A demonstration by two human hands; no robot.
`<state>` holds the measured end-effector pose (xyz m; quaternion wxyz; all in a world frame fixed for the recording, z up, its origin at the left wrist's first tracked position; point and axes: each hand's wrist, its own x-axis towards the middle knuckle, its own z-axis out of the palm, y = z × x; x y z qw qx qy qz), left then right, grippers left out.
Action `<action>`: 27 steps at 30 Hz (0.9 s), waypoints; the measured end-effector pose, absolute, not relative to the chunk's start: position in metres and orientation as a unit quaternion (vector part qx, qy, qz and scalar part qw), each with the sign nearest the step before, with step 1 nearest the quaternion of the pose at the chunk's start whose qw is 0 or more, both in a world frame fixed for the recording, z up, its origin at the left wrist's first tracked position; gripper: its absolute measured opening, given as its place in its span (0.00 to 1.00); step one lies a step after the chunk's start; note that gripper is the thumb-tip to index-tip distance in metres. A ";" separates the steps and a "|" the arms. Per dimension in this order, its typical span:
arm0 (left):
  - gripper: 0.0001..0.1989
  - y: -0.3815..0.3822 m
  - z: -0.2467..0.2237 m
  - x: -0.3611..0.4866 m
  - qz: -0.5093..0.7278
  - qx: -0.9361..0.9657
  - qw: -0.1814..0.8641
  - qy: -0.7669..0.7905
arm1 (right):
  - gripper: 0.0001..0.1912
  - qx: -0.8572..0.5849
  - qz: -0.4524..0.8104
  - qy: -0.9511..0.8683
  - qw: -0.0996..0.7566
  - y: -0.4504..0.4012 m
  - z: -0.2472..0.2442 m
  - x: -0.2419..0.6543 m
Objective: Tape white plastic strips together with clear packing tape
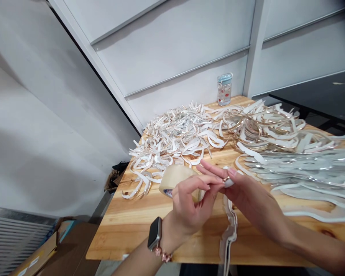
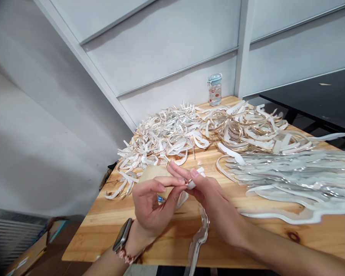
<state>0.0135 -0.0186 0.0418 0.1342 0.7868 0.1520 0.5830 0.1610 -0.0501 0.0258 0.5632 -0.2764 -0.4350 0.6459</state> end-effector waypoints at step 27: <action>0.14 -0.017 0.041 0.012 0.593 0.771 0.189 0.132 | 0.20 -0.240 0.738 -0.317 0.546 -0.047 0.049 0.159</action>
